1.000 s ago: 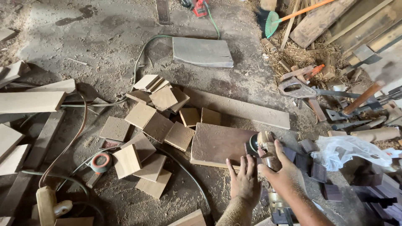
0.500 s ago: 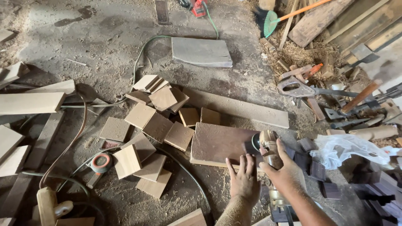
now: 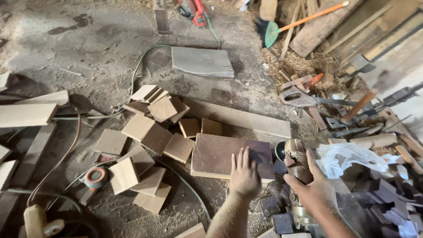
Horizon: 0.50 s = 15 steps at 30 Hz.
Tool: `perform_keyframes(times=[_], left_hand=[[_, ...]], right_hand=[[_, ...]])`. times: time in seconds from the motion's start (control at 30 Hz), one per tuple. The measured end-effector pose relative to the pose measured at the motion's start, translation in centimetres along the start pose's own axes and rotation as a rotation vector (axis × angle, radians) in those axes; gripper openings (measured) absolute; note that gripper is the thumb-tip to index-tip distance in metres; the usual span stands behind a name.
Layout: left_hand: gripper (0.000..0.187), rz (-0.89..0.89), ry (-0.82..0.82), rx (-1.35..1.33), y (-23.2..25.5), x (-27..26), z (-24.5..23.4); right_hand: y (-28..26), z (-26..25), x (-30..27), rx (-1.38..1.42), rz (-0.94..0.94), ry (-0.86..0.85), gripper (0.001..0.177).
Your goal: Sanding a wooden block using a power orbital sander
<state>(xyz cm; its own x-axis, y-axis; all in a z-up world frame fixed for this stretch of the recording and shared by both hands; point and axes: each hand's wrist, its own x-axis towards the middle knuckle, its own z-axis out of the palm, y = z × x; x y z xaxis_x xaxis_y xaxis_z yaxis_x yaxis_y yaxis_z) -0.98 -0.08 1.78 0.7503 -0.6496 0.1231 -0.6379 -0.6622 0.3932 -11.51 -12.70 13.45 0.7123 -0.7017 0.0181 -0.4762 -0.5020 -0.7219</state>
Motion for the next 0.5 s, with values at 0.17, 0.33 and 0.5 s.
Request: perform_keyframes(times=[0.17,0.33,0.5], left_hand=[[0.034,-0.012,0.106,-0.135,-1.0,2.0,2.4],[0.107,-0.152,0.131,0.009,-1.5,1.7,6.0],[0.041,0.014,0.006,-0.038,-2.0,0.1,1.4]], right_hand=[[0.6,-1.0,-0.1,0.082,-0.034,-0.025,0.101],[0.7,-0.9,0.0,0.075,0.008,-0.032,0.102],[-2.4,-0.9,-0.7,-0.094,0.205,-0.08,0.108]])
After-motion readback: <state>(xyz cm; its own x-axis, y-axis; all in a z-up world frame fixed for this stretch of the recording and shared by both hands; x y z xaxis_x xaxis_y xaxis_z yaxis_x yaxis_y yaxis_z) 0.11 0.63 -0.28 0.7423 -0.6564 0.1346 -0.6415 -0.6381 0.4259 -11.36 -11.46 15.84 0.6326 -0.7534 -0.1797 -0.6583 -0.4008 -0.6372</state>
